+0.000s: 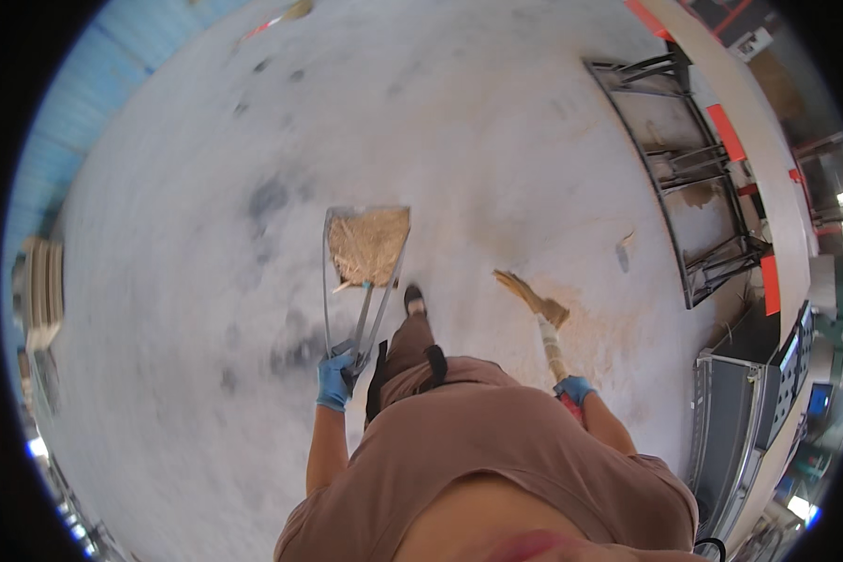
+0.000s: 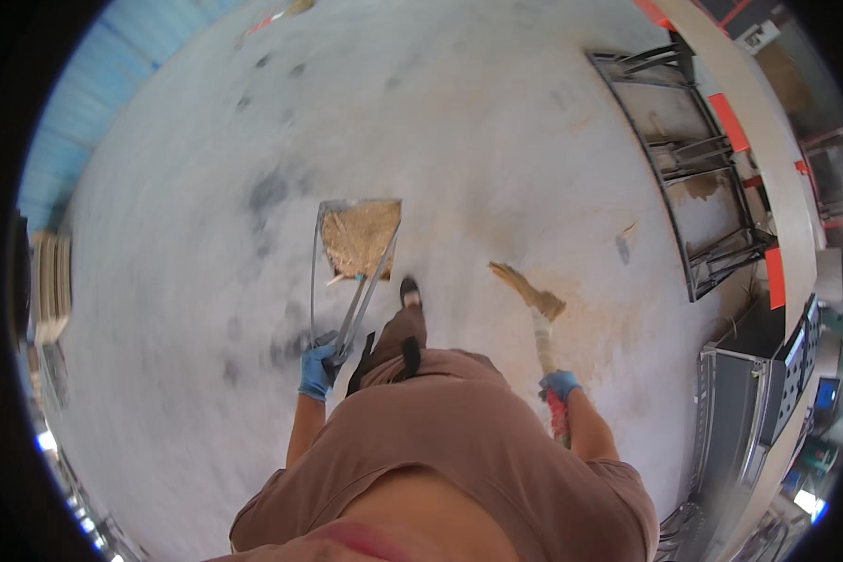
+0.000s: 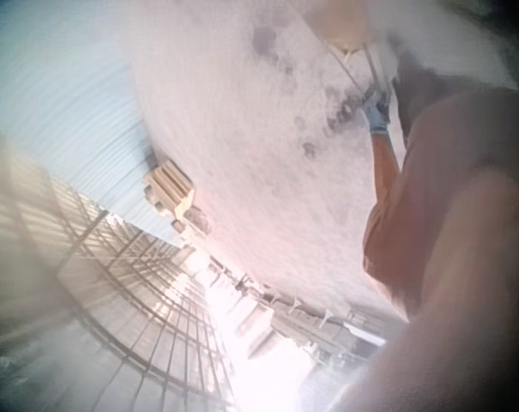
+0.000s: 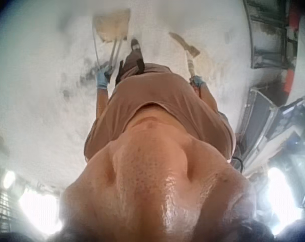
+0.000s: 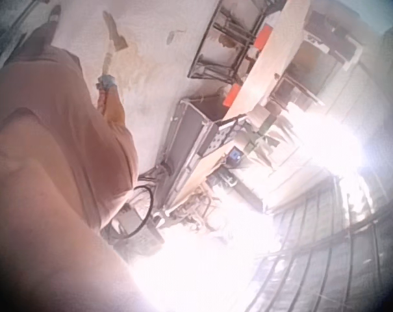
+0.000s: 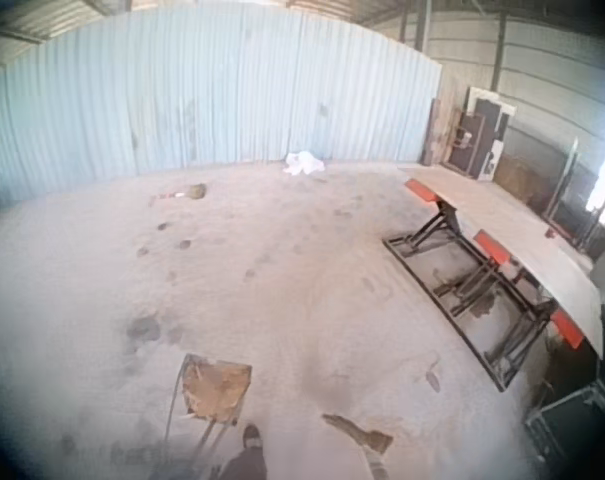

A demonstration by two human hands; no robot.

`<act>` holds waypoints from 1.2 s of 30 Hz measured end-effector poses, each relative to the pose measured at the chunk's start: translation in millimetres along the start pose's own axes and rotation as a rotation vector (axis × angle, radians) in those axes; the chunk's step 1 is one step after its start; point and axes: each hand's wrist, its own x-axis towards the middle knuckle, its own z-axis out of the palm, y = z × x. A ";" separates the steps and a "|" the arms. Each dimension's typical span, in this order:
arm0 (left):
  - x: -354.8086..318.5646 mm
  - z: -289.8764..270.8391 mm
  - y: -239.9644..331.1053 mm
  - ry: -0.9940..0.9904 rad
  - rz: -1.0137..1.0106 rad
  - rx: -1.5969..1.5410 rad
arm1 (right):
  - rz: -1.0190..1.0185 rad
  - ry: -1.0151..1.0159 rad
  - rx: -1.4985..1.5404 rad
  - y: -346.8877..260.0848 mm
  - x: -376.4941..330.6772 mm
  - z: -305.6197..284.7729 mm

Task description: The person sweeps sawdust and debris on a concrete floor using a broom and dustpan. They move a vacuum hose aside, gather the debris into piles, and scoop it into the dustpan while walking around a workshop area.

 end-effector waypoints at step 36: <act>1046.6 937.1 472.8 -0.225 -0.220 0.737 | 0.089 0.335 1.109 -927.8 478.0 -711.8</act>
